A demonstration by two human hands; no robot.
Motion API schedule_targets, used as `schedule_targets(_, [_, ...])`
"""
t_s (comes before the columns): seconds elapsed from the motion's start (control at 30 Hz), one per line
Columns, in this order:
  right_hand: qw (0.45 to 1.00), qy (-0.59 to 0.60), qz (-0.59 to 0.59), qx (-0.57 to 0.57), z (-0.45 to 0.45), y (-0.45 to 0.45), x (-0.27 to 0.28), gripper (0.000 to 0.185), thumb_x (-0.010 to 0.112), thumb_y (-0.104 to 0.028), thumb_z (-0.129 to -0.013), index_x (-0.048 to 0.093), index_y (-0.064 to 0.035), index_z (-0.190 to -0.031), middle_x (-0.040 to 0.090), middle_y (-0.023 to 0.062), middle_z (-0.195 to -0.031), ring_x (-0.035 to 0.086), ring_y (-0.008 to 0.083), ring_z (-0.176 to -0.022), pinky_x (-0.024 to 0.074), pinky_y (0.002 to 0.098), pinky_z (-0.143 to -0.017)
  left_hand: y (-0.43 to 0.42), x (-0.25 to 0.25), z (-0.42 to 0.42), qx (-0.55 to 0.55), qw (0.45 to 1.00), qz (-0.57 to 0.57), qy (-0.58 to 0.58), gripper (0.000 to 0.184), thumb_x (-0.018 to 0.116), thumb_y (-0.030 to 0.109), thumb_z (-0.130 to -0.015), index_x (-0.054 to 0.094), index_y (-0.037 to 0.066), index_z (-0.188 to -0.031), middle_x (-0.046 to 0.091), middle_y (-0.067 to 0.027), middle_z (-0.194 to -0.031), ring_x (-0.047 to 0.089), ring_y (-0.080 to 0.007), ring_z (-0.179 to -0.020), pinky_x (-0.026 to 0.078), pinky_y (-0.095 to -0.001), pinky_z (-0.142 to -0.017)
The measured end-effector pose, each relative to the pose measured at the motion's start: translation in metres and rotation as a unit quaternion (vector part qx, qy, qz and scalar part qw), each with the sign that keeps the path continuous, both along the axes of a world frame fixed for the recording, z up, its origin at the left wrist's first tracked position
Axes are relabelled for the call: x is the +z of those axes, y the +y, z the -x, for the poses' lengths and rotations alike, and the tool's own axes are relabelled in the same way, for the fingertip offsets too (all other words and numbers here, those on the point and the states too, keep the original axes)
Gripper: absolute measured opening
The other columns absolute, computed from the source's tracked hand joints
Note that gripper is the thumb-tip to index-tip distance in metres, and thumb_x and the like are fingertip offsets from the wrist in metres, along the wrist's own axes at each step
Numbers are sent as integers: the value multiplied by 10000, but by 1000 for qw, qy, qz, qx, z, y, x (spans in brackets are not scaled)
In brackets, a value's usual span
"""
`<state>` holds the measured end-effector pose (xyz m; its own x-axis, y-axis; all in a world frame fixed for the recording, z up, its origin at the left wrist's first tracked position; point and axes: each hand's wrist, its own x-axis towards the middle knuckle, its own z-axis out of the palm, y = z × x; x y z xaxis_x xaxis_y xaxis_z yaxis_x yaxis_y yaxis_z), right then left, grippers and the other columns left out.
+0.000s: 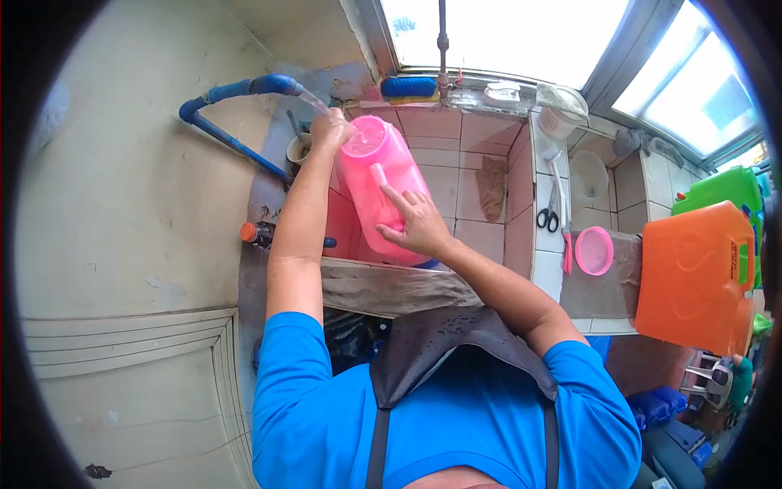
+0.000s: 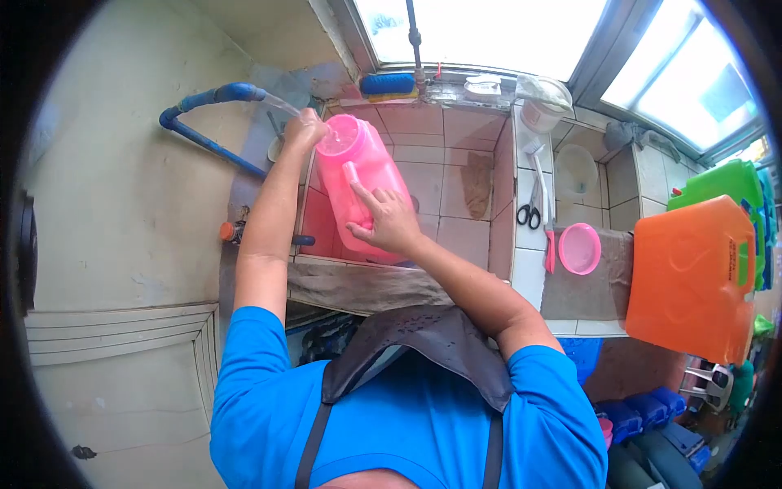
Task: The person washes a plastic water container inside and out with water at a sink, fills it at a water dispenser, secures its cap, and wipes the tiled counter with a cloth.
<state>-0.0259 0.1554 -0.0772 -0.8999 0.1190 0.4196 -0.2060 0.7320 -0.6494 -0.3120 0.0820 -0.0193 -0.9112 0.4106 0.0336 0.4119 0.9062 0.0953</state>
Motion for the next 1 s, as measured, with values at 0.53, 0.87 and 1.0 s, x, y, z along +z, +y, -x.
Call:
schedule_targets(0.53, [1000, -5, -4, -3, -1, 0, 1, 796, 717, -418, -805, 433, -112, -1482, 583, 155, -965, 572, 329, -921, 458, 447, -908, 4, 8, 9, -13, 995, 66, -75, 362, 623, 267, -840, 729, -5, -1053, 688, -266, -1109, 668, -392, -1080, 529, -430, -931])
schedule_targets(0.87, [992, -102, 67, 40, 9, 8, 21, 835, 759, -397, -777, 425, -97, -1480, 592, 194, -1148, 578, 376, -1103, 436, 457, -1002, -13, 47, -29, -56, 936, -294, -186, 356, 639, 231, -900, 593, -33, -1133, 684, -238, -933, 693, -338, -856, 531, -429, -828])
schedule_targets(1.0, [987, 149, -13, -59, 69, 19, 27, 769, 761, -312, -773, 452, -94, -1444, 574, 197, -1262, 567, 404, -1158, 447, 478, -1003, -39, -12, 13, -140, 949, -282, -32, 321, 672, 190, -892, 584, -17, -1122, 686, -160, -971, 701, -270, -817, 581, -397, -661])
